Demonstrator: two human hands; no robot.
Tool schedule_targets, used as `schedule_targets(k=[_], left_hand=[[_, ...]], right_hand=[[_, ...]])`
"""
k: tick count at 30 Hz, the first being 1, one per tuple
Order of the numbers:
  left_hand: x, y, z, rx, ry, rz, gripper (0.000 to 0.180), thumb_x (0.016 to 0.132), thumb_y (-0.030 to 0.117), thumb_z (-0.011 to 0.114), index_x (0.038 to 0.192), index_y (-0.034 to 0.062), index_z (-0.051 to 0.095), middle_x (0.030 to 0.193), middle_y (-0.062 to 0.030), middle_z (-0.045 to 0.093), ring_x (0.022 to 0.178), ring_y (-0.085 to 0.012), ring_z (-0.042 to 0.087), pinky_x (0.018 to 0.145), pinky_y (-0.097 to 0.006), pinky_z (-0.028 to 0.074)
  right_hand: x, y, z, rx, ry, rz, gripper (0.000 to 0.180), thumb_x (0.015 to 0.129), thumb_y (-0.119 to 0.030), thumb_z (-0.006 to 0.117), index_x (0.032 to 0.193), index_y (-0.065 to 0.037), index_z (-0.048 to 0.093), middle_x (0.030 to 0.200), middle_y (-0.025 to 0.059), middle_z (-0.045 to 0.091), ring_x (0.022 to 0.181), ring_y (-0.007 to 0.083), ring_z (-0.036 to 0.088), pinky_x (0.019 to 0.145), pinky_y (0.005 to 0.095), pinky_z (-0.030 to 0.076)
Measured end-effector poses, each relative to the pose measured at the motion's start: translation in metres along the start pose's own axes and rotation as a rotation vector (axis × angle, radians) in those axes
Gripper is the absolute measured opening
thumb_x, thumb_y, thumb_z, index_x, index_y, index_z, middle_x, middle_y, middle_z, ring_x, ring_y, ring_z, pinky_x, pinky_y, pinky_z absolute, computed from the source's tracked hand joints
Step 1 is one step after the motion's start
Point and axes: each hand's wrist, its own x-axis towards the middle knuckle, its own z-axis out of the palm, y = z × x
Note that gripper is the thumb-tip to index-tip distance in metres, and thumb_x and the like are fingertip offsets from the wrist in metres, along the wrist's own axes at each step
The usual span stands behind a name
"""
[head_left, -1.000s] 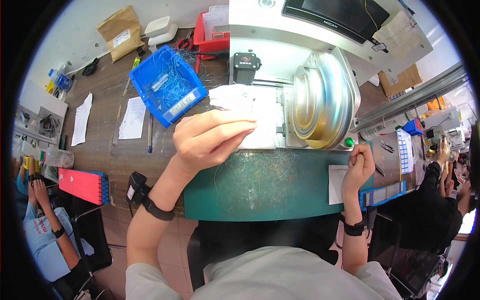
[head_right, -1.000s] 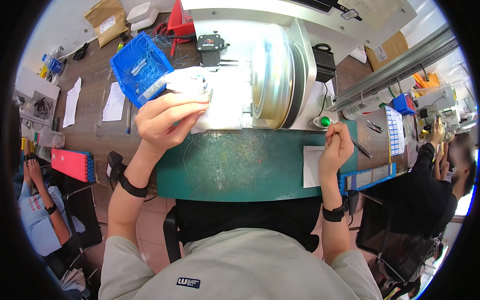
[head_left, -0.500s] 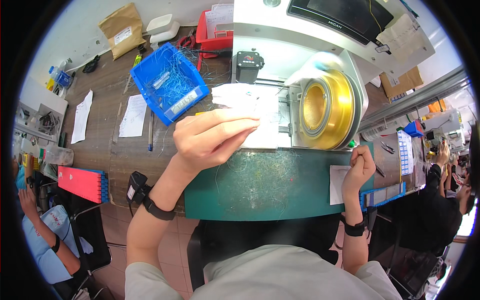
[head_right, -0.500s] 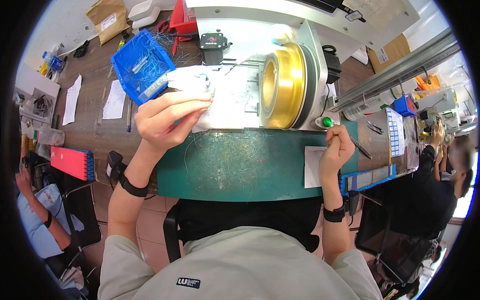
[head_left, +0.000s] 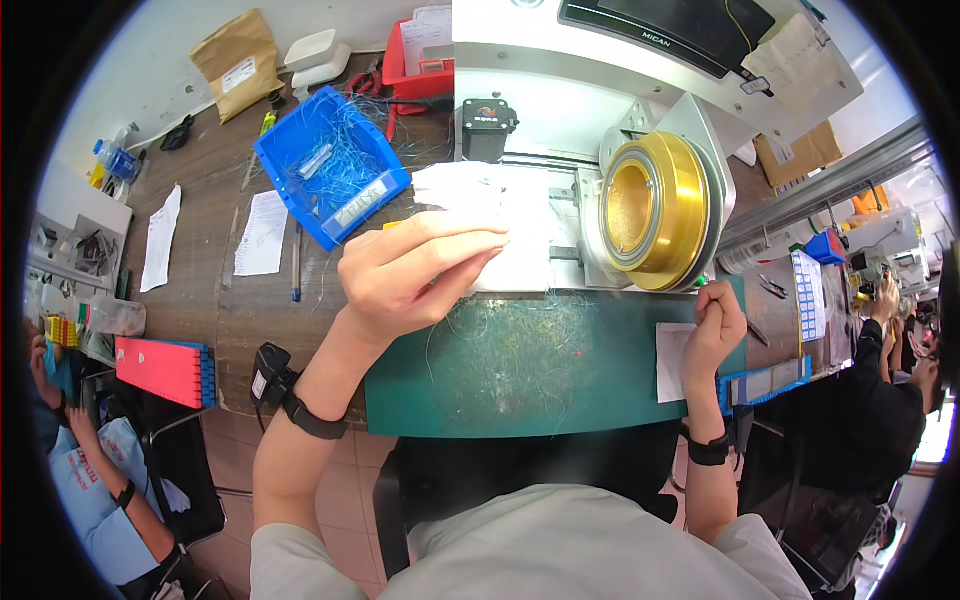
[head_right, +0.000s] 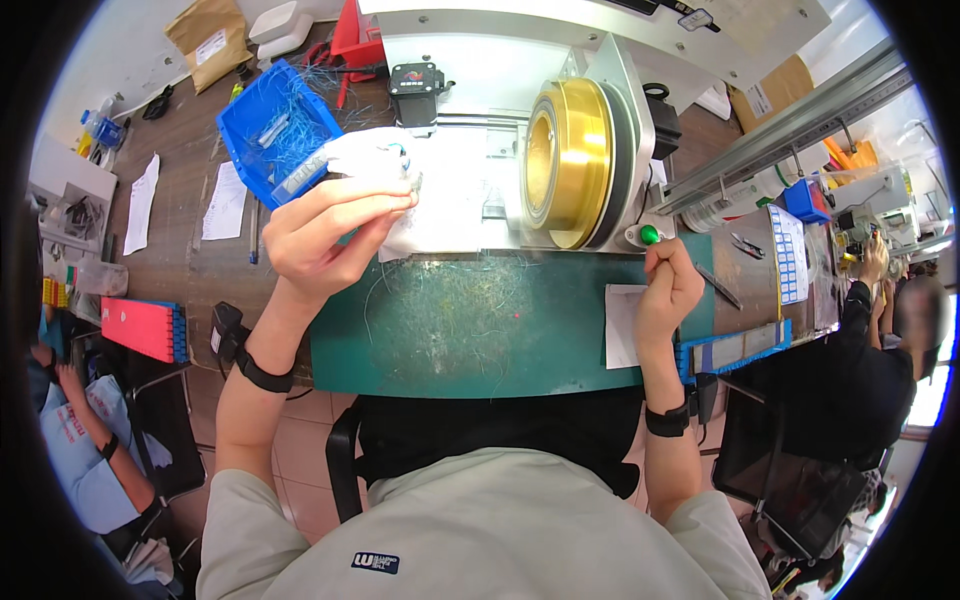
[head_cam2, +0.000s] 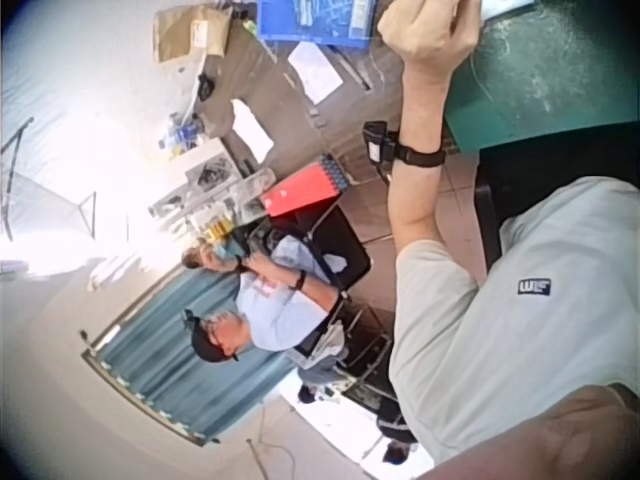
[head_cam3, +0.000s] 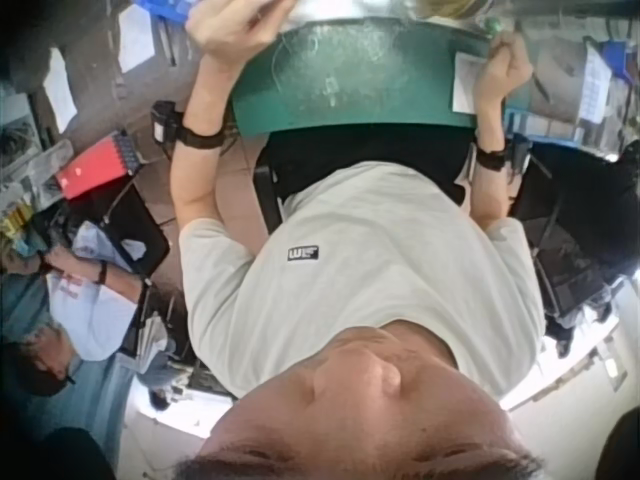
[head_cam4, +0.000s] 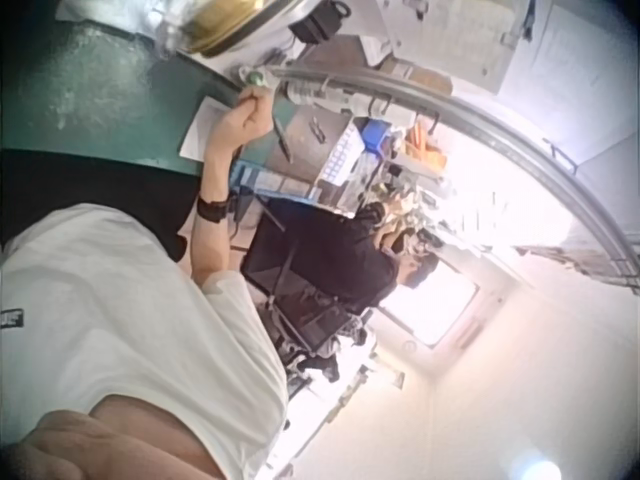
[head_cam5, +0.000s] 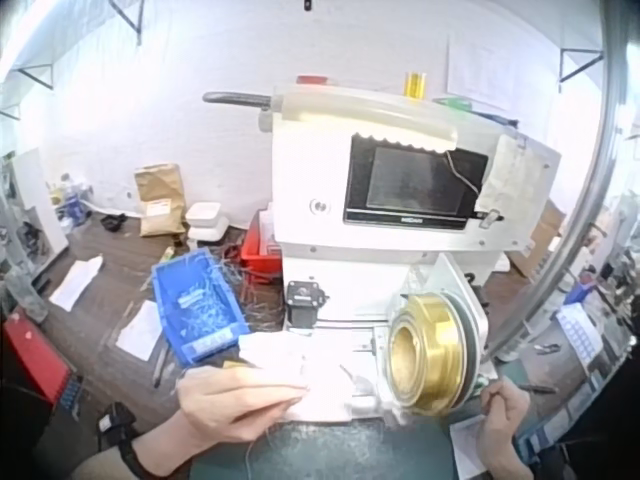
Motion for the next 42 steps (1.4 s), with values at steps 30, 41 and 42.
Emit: schedule_targets(k=[30,41,42], left_hand=[[-0.0007,0.0001,0.0017,-0.024,0.02,0.005,0.021,0.081,0.003,0.088,0.099,0.01,0.082,0.096,-0.0032,0.082,0.074,-0.0138,0.076,0.059,-0.024,0.056],[0.003,0.0018,0.0004,-0.013,0.015,0.005,0.022,0.08,0.002,0.089,0.1,0.0099,0.083,0.095,-0.0037,0.081,0.073,-0.0136,0.076,0.058,-0.024,0.055],[0.0029,0.0019,0.0005,-0.018,0.017,0.005,0.022,0.08,0.002,0.089,0.1,0.0097,0.083,0.095,-0.004,0.081,0.073,-0.0136,0.075,0.058,-0.024,0.055]], right_hand=[[0.0002,0.0008,0.0018,-0.037,0.047,-0.008,0.024,0.094,0.008,0.04,0.08,-0.004,0.055,0.07,-0.005,0.046,0.061,0.0023,0.036,0.055,0.0218,0.024],[0.001,0.0031,0.002,0.036,0.072,0.01,0.022,0.094,0.008,0.042,0.085,-0.001,0.059,0.071,-0.006,0.046,0.063,0.0014,0.037,0.056,0.0213,0.026],[0.0008,0.0026,0.0028,0.04,0.058,0.0,0.022,0.094,0.008,0.041,0.085,-0.001,0.059,0.071,-0.0062,0.046,0.063,0.0011,0.037,0.056,0.021,0.026]])
